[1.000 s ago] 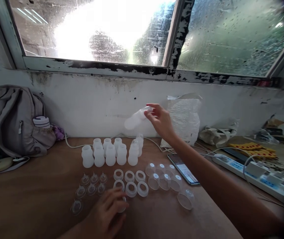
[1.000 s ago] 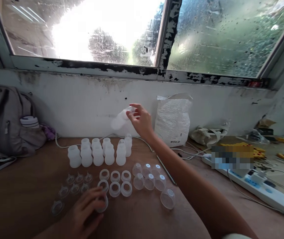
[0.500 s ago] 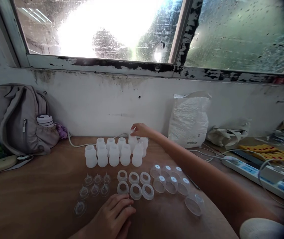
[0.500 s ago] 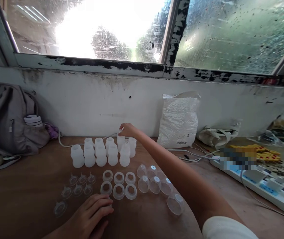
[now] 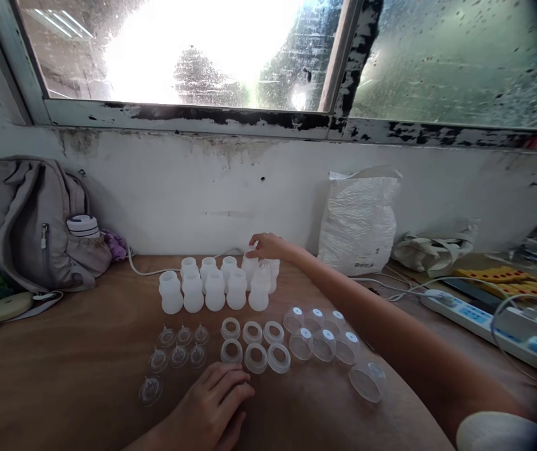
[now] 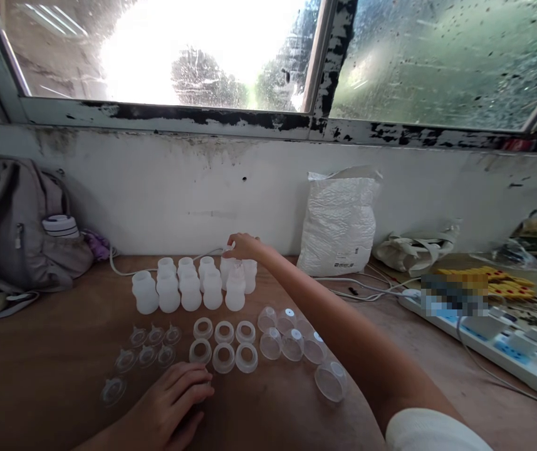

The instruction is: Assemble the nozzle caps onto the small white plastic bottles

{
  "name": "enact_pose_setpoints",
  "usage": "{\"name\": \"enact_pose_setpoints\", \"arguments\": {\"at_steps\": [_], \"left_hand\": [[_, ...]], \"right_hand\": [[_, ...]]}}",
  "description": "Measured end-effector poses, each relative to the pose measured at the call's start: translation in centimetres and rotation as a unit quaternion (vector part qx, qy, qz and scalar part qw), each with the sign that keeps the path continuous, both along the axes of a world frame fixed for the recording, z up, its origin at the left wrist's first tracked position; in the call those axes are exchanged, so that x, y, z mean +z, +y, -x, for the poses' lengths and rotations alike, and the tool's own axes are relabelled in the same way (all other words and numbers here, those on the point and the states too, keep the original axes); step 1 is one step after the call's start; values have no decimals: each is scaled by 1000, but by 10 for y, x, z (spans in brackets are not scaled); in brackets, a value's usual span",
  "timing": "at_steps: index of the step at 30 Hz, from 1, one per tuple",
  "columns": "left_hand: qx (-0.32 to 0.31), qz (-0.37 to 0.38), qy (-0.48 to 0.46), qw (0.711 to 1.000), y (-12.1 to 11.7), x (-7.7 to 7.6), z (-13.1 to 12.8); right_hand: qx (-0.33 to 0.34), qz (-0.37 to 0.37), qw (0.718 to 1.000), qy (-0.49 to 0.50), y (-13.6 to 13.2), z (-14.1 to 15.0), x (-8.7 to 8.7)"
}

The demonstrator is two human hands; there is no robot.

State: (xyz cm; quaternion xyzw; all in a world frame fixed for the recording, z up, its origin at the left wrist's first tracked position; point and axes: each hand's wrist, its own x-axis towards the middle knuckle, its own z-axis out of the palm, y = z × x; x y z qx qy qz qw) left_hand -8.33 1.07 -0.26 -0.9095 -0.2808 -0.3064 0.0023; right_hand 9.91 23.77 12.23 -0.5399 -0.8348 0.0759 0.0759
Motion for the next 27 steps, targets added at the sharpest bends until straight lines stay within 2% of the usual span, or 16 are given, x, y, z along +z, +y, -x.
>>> {"name": "enact_pose_setpoints", "arguments": {"at_steps": [3, 5, 8, 10, 11, 12, 14, 17, 19, 21, 23, 27], "left_hand": [[1, 15, 5, 1000, -1, 1, 0], [5, 22, 12, 1000, -1, 1, 0], [-2, 17, 15, 1000, -2, 1, 1], [3, 19, 26, 999, -4, 4, 2], [7, 18, 33, 999, -4, 6, 3], [10, 13, 39, 999, -5, 8, 4], [10, 0, 54, 998, -4, 15, 7], [18, -7, 91, 996, 2, 27, 18], [58, 3, 118, 991, 9, 35, 27], [124, 16, 138, 982, 18, 43, 36], [174, 34, 157, 972, 24, 52, 45], [221, 118, 197, 948, 27, 72, 65]], "right_hand": [[7, -6, 1000, -2, -2, -1, 2], [7, -37, 999, 8, -7, 0, 5], [10, -165, 984, 66, -26, 3, 8], [52, -254, 957, 127, -51, 6, 7], [86, -271, 946, 153, -67, 7, 3], [118, -272, 939, 173, -85, 7, -2], [175, -222, 943, 174, -124, 6, -19], [216, -126, 959, 131, -177, 1, -58], [237, -93, 961, 107, -202, -4, -85], [239, -85, 961, 106, -217, -7, -106], [233, -84, 962, 114, -224, -8, -118], [231, -76, 963, 114, -225, -7, -122]]}}
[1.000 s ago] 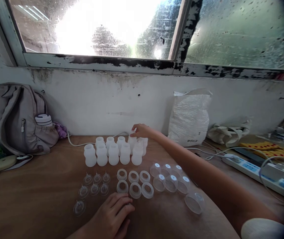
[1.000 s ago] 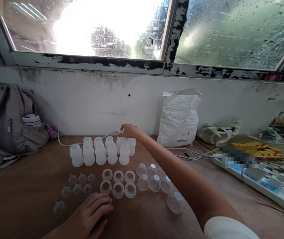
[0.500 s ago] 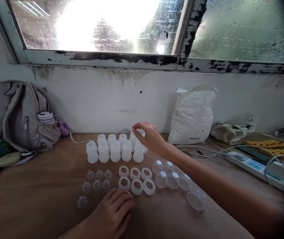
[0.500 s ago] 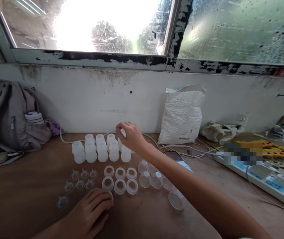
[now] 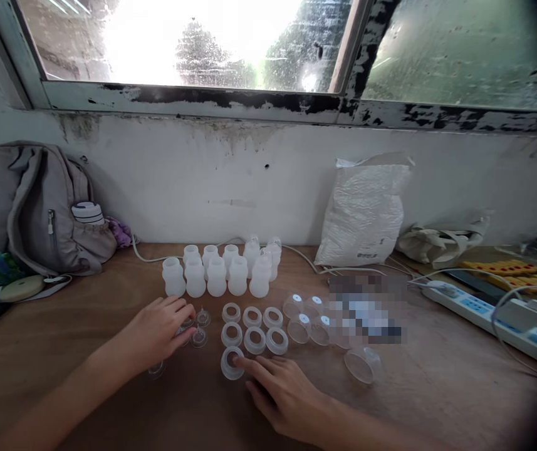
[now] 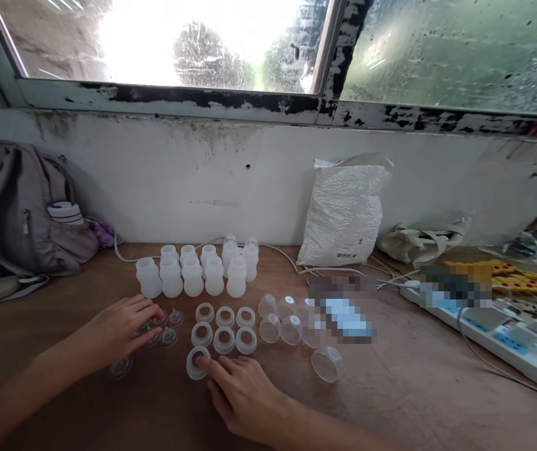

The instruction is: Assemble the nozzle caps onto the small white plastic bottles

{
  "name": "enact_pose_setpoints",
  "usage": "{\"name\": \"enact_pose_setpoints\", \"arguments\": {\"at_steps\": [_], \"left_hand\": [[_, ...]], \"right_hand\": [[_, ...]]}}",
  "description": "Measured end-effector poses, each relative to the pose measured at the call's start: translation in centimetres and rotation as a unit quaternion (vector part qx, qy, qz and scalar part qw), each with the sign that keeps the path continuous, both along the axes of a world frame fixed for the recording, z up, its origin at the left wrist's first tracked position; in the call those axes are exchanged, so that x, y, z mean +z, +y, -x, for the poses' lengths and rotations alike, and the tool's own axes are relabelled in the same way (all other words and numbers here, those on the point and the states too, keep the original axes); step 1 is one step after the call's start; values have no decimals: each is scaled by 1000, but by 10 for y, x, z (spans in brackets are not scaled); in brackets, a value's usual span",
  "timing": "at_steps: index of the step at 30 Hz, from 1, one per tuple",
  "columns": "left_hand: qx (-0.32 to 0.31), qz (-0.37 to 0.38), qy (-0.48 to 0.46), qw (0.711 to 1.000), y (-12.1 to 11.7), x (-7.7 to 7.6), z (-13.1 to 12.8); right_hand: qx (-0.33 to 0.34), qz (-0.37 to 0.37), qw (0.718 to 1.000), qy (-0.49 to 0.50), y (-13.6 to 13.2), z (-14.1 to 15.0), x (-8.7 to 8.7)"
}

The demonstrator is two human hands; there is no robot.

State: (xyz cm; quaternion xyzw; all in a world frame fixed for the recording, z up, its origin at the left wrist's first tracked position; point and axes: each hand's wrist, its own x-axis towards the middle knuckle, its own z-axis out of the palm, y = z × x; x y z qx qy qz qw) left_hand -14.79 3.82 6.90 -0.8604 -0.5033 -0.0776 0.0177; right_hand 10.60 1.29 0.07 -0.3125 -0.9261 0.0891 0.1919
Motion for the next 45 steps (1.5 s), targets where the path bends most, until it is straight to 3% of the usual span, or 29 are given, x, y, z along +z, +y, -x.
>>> {"name": "enact_pose_setpoints", "arguments": {"at_steps": [4, 8, 11, 14, 22, 29, 32, 39, 42, 45], "left_hand": [[110, 116, 13, 987, -10, 18, 23], [159, 186, 55, 968, -16, 19, 37], [135, 226, 62, 963, -13, 10, 37], [87, 218, 43, 971, -11, 3, 32], [-35, 200, -67, 977, -27, 4, -3], [-68, 225, -248, 940, -31, -54, -38], [-73, 215, -267, 937, -30, -67, -42], [-40, 233, -256, 937, -29, -60, -34], [-6, 264, -250, 932, -32, -52, -30], [-1, 246, -231, 941, -39, -47, -35]], "right_hand": [[3, 22, 999, -23, 1, 0, 2], [-4, 38, 999, -14, 0, 0, 2], [-6, 37, 999, -11, 0, 0, 2], [-17, 41, 999, -15, 0, 1, 4], [-28, 46, 999, 7, 1, 3, 6], [18, -49, 989, 140, 1, -4, 5], [40, -64, 987, 142, 2, -2, 8], [97, 0, 995, 17, 6, 10, 13], [104, 20, 994, 7, 6, 10, 16], [104, 47, 993, 26, 6, 7, 16]]}}
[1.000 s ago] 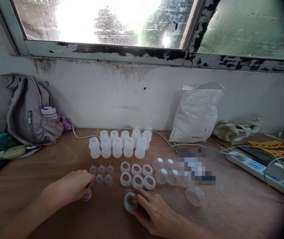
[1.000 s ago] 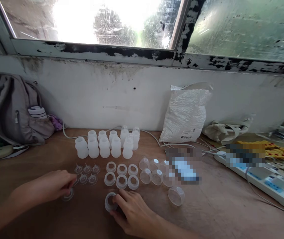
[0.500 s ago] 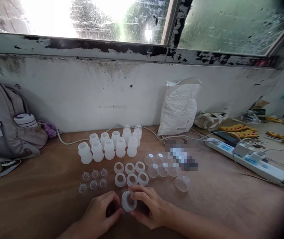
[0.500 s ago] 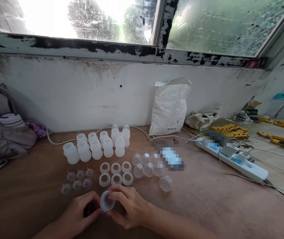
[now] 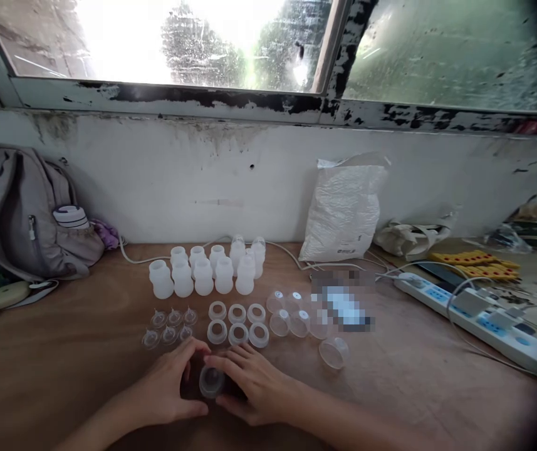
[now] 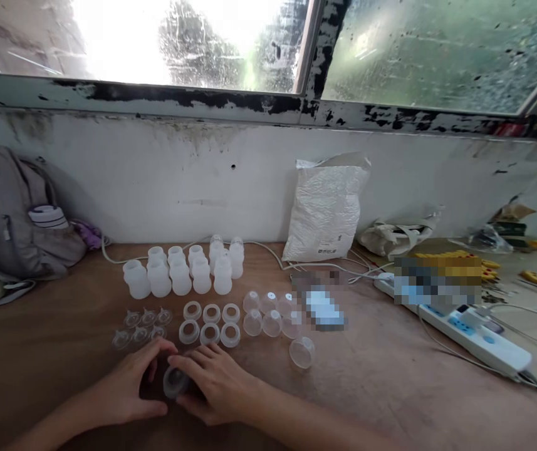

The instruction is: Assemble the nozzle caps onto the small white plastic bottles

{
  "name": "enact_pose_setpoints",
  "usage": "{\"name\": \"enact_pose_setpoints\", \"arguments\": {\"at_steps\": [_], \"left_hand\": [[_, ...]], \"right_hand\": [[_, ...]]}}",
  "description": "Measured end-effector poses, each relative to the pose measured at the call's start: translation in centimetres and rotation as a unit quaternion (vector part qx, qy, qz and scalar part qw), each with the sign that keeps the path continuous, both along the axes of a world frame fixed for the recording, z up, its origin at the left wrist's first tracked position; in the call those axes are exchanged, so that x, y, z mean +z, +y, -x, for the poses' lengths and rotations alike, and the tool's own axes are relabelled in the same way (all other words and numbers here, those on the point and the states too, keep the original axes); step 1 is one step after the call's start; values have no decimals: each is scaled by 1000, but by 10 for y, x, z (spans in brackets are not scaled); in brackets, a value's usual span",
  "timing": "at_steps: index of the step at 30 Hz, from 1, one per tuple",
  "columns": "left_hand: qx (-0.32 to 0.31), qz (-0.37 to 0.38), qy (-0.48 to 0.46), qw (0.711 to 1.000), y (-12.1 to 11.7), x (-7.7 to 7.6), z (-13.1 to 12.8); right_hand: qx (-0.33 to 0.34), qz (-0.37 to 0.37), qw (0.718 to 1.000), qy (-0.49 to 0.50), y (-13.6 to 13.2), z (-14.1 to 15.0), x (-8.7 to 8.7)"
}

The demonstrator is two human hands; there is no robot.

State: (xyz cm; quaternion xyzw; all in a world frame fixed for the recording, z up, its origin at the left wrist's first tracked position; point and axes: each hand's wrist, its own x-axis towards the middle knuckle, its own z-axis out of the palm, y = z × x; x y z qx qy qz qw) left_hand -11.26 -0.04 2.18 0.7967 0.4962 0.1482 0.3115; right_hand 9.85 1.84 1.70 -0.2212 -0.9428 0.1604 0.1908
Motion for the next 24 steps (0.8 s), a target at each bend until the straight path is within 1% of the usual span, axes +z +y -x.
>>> {"name": "enact_pose_setpoints", "arguments": {"at_steps": [4, 8, 11, 14, 17, 24], "left_hand": [[13, -49, 16, 999, -9, 4, -14], [48, -52, 5, 997, -11, 2, -24], [43, -50, -23, 998, -8, -3, -31], [40, -45, -70, 996, -4, -8, -38], [42, -35, -105, 993, -2, -9, -42], [39, 29, -147, 988, 0, -9, -41]], "right_hand": [[-34, 25, 998, 38, 1, 3, -6], [-61, 31, 995, 77, -2, 7, -12], [-69, 69, 985, 143, -3, 4, -13], [-71, 117, 969, 207, -3, -1, -13], [-79, 146, 953, 253, -1, -5, -13], [-100, 171, 937, 287, 0, -8, -15]]}}
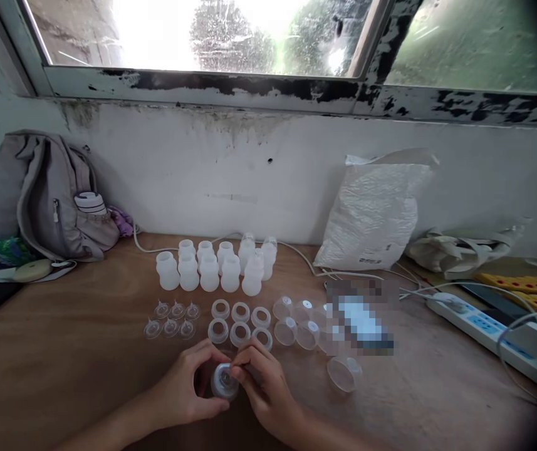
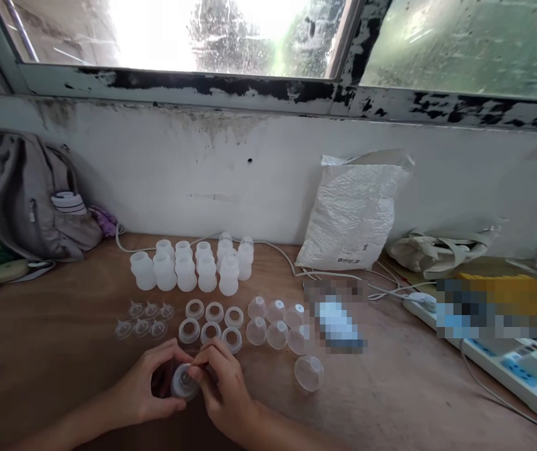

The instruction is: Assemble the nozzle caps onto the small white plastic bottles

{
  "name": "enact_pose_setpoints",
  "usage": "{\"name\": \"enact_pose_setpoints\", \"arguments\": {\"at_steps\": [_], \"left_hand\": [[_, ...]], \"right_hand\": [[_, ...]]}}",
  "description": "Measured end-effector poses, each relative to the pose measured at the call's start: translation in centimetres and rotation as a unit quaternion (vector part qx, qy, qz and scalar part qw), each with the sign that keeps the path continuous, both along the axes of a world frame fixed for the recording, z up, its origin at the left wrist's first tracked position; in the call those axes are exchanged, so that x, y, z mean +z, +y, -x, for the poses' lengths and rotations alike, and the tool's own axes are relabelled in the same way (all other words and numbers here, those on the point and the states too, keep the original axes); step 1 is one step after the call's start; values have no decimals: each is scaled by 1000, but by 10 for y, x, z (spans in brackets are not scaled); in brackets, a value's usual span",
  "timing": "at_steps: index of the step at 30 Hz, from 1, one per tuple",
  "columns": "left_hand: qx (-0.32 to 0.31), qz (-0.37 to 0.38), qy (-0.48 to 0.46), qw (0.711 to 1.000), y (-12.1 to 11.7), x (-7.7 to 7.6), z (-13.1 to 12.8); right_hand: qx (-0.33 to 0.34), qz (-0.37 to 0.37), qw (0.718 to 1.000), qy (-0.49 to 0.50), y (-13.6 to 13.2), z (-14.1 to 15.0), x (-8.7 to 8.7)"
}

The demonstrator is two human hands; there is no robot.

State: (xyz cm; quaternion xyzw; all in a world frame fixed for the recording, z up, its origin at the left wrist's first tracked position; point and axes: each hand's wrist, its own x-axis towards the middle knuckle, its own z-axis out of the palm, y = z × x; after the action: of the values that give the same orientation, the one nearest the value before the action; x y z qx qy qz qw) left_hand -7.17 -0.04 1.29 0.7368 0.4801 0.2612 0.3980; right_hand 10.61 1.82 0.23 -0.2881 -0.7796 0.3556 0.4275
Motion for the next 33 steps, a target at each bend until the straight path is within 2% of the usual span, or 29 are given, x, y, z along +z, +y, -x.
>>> {"name": "enact_pose_setpoints", "arguments": {"at_steps": [6, 10, 13, 17, 21, 24, 29, 33], "left_hand": [[6, -7, 11, 1000, -1, 0, -1], [13, -41, 4, 999, -7, 0, -6], [15, -49, -36, 998, -11, 1, -9], [14, 1, -110, 994, -13, -2, -6], [70, -48, -111, 990, -13, -7, 0], [86, -95, -88, 988, -14, -10, 4], [41, -155, -53, 986, -15, -10, 4], [7, -157, -52, 986, -17, -8, 4]], "right_hand": [[2, -13, 1000, -4, -2, -1, -1], [24, -52, 998, -15, 0, 2, -2], [29, -87, 996, -15, 1, 7, -1], [13, -106, 994, -12, -2, 9, 1], [0, -71, 996, -47, -7, 3, 4], [3, -28, 996, -87, -9, -1, 6], [46, -24, 983, -176, -9, 0, 3], [59, -22, 981, -186, -7, 2, -1]]}}
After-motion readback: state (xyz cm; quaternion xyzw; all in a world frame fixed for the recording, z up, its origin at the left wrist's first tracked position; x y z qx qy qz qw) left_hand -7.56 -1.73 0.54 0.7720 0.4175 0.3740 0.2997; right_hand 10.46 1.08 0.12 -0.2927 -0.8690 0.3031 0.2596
